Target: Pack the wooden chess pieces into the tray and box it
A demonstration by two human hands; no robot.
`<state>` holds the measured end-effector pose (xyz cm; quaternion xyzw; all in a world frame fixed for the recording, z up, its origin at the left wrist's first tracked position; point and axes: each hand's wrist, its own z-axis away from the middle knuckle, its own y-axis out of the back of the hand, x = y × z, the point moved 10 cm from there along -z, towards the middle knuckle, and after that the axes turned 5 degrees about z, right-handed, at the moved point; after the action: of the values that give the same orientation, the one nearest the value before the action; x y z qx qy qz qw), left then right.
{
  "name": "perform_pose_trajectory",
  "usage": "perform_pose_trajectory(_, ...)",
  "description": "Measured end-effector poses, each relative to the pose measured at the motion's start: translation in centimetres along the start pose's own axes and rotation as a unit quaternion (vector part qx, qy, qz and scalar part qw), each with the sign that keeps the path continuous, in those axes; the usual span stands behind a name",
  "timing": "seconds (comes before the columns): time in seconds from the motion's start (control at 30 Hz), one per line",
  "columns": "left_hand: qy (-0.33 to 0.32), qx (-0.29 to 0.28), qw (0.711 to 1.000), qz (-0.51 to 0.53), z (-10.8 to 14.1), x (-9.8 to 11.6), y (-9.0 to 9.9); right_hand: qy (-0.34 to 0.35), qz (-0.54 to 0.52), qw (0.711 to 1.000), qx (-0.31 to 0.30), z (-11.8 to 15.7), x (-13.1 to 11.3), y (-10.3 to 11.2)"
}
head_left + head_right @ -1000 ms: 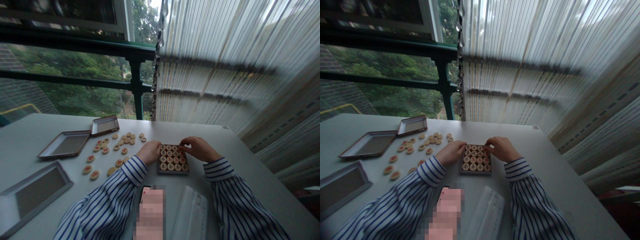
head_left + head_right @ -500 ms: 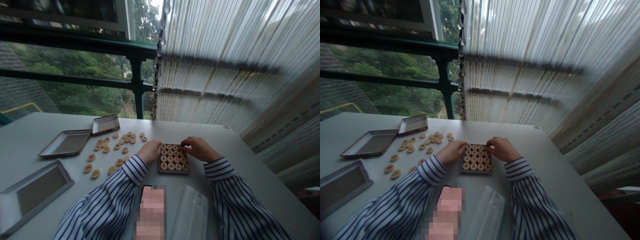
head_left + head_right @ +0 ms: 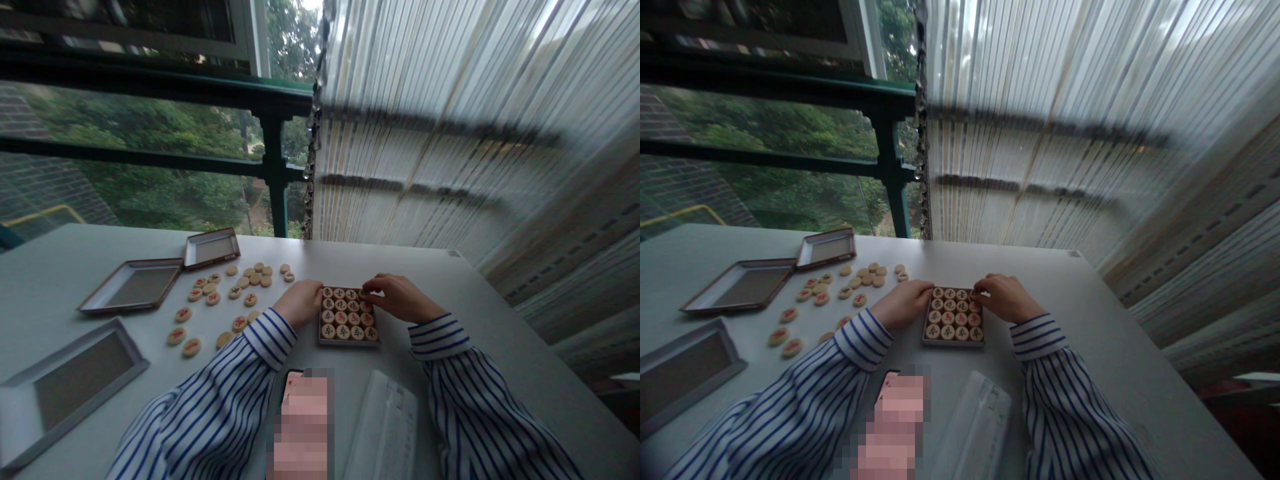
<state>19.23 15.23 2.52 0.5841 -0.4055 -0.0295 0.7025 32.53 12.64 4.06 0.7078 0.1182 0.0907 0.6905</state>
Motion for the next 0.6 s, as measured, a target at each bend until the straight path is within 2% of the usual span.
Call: perform_pose_trajectory(0.6, -0.017, 0.015, 1.000, 0.007, -0.01, 0.10, 0.15, -0.002, 0.009, 1.000, -0.025, 0.09, -0.18, -0.07)
